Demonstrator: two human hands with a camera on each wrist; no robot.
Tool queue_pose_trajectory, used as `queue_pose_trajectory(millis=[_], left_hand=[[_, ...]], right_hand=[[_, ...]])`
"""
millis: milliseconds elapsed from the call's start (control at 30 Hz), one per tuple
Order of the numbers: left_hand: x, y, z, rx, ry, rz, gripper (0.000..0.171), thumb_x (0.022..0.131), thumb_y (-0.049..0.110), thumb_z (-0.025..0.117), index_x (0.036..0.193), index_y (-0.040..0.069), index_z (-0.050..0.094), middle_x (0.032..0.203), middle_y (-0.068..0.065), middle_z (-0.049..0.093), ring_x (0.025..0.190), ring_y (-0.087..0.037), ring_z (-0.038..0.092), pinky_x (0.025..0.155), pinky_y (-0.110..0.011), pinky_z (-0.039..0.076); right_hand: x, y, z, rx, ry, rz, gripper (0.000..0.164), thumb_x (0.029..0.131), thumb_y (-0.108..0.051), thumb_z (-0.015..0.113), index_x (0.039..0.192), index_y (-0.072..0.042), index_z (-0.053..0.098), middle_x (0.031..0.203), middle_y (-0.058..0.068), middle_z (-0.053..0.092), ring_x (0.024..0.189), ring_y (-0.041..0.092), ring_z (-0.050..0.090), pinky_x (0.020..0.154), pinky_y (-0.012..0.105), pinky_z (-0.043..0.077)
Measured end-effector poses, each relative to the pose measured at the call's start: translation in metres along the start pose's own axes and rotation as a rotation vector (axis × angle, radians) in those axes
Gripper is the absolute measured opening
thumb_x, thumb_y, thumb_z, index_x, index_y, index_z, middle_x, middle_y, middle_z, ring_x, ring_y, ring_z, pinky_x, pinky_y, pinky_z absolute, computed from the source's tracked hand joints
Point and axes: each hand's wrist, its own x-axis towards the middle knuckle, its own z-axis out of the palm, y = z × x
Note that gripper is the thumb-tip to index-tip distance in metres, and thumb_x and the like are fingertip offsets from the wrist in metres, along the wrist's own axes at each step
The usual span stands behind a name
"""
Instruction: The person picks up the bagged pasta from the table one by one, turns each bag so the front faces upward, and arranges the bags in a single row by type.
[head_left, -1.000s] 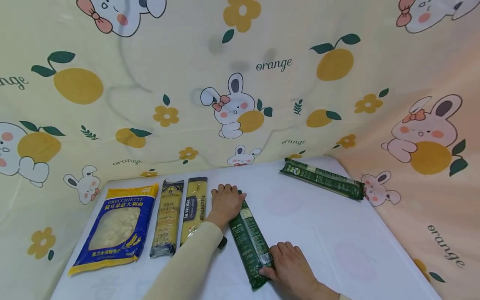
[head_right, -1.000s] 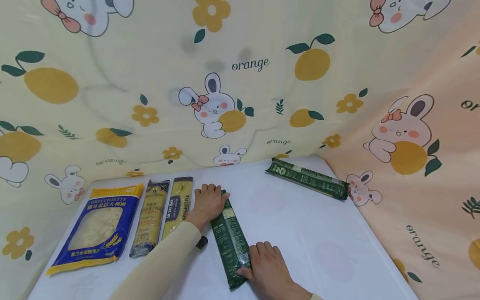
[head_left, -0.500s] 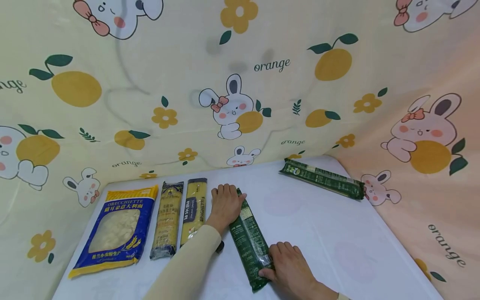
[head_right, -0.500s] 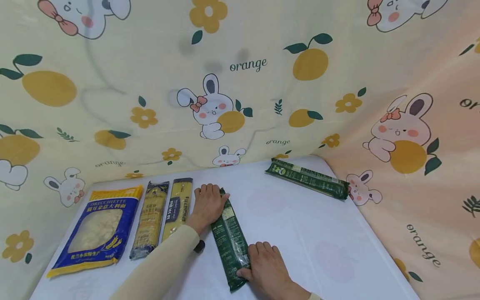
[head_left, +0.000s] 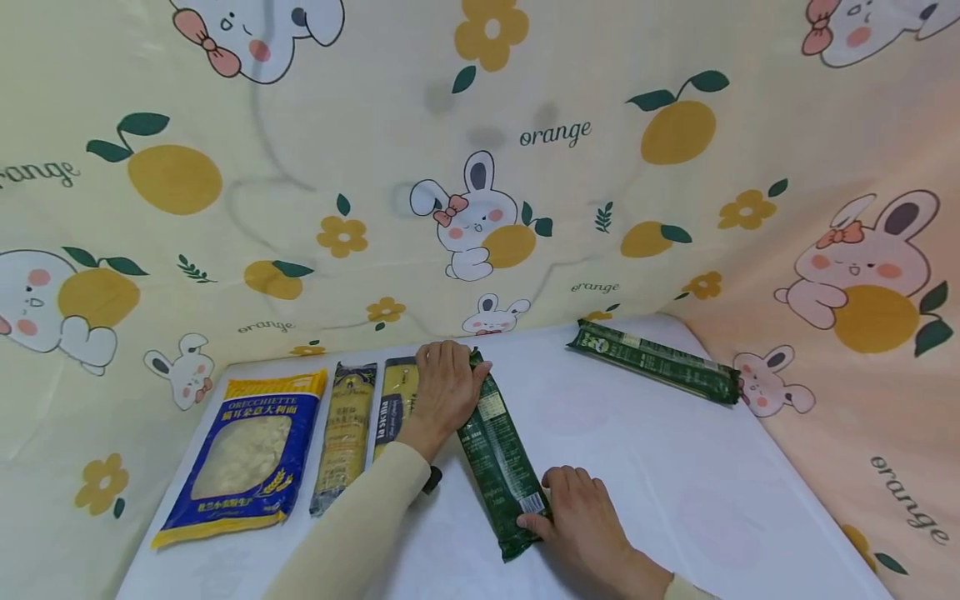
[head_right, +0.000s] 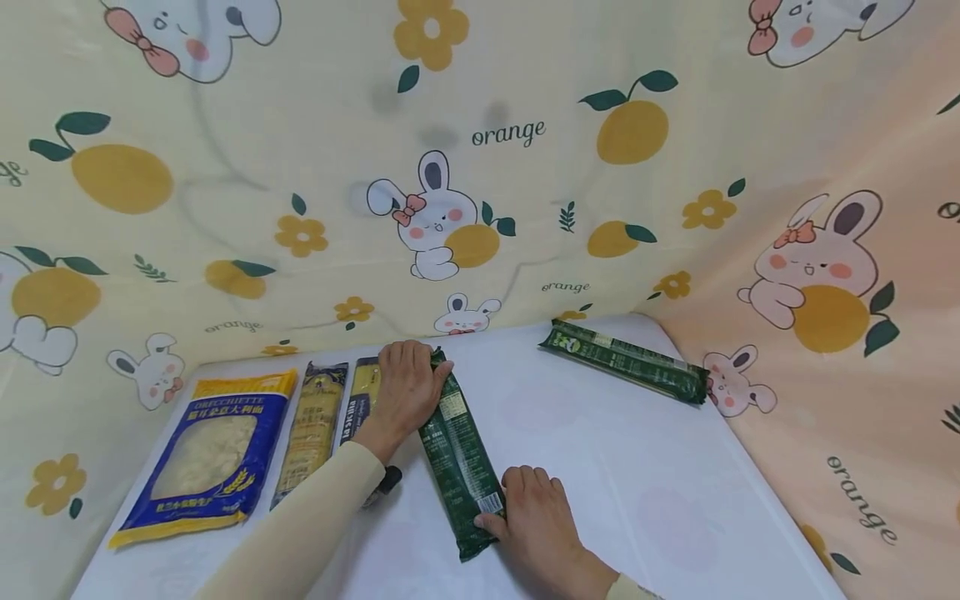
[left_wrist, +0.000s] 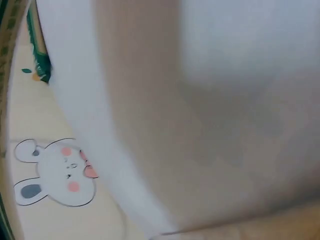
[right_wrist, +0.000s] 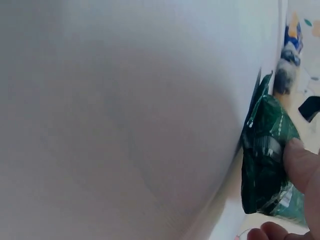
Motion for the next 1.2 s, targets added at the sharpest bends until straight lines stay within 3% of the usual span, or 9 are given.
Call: queue_pose_trajectory(millis=[133, 233, 400, 633, 767, 967, 1067, 1200], left_hand=[[0.006, 0.000, -0.010, 0.020, 0.028, 0.037, 0.042, 0.112, 0.046, 0.045, 0.101, 0.006, 0.048, 0.095, -0.010, 0.048, 0.094, -0.032, 0.046, 0.096, -0.050, 0.037], [0.008, 0.002, -0.015, 0.031, 0.008, 0.046, 0.042, 0.112, 0.047, 0.043, 0.101, 0.007, 0.048, 0.095, -0.009, 0.049, 0.095, -0.031, 0.047, 0.097, -0.049, 0.037], [0.010, 0.007, -0.024, 0.034, -0.039, 0.025, 0.039, 0.112, 0.047, 0.046, 0.104, 0.008, 0.048, 0.097, -0.008, 0.048, 0.100, -0.031, 0.047, 0.103, -0.051, 0.036], [0.018, 0.026, -0.044, 0.029, -0.098, -0.026, 0.043, 0.113, 0.046, 0.040, 0.107, 0.005, 0.052, 0.105, -0.013, 0.054, 0.107, -0.034, 0.049, 0.107, -0.055, 0.036], [0.026, 0.034, -0.057, 0.022, -0.088, -0.067, 0.050, 0.112, 0.051, 0.039, 0.109, 0.004, 0.056, 0.110, -0.015, 0.055, 0.111, -0.035, 0.046, 0.106, -0.056, 0.034], [0.036, 0.040, -0.069, 0.078, -0.017, -0.134, 0.052, 0.108, 0.051, 0.049, 0.106, 0.001, 0.060, 0.106, -0.017, 0.057, 0.106, -0.037, 0.050, 0.095, -0.056, 0.038], [0.038, 0.040, -0.072, 0.131, -0.036, -0.182, 0.043, 0.108, 0.042, 0.053, 0.106, 0.000, 0.062, 0.102, -0.017, 0.059, 0.103, -0.038, 0.053, 0.091, -0.056, 0.042], [0.037, 0.040, -0.074, 0.156, -0.082, -0.209, 0.034, 0.109, 0.033, 0.051, 0.104, 0.001, 0.062, 0.099, -0.016, 0.060, 0.101, -0.037, 0.054, 0.090, -0.056, 0.045]], right_hand=[[0.007, 0.000, 0.000, 0.063, -0.080, 0.056, 0.051, 0.083, -0.058, 0.083, 0.097, -0.012, 0.064, 0.086, -0.004, 0.058, 0.081, 0.016, 0.051, 0.072, 0.039, 0.042], [0.010, -0.001, 0.000, 0.126, -0.118, 0.089, 0.047, 0.082, -0.054, 0.086, 0.089, -0.014, 0.062, 0.080, -0.006, 0.055, 0.078, 0.014, 0.047, 0.073, 0.040, 0.042], [0.010, -0.003, 0.002, 0.200, -0.109, 0.097, 0.044, 0.080, -0.047, 0.089, 0.085, -0.016, 0.059, 0.075, -0.009, 0.049, 0.075, 0.010, 0.043, 0.075, 0.038, 0.041], [0.005, -0.005, 0.003, 0.159, -0.055, 0.065, 0.044, 0.080, -0.046, 0.090, 0.082, -0.020, 0.055, 0.074, -0.013, 0.045, 0.074, 0.007, 0.039, 0.076, 0.034, 0.041], [0.003, -0.008, 0.000, 0.100, 0.043, -0.029, 0.044, 0.079, -0.042, 0.092, 0.082, -0.018, 0.055, 0.074, -0.013, 0.045, 0.074, 0.007, 0.039, 0.072, 0.031, 0.038], [0.003, -0.013, -0.001, -0.071, 0.307, -0.229, 0.047, 0.075, -0.038, 0.094, 0.079, -0.017, 0.052, 0.072, -0.010, 0.044, 0.069, 0.010, 0.042, 0.066, 0.028, 0.032], [0.005, -0.016, 0.000, -0.120, 0.397, -0.291, 0.044, 0.072, -0.034, 0.093, 0.079, -0.016, 0.053, 0.070, -0.008, 0.045, 0.067, 0.012, 0.044, 0.065, 0.029, 0.032], [0.005, -0.021, 0.002, -0.154, 0.443, -0.331, 0.038, 0.073, -0.033, 0.087, 0.080, -0.015, 0.055, 0.070, -0.005, 0.047, 0.066, 0.015, 0.047, 0.064, 0.032, 0.033]])
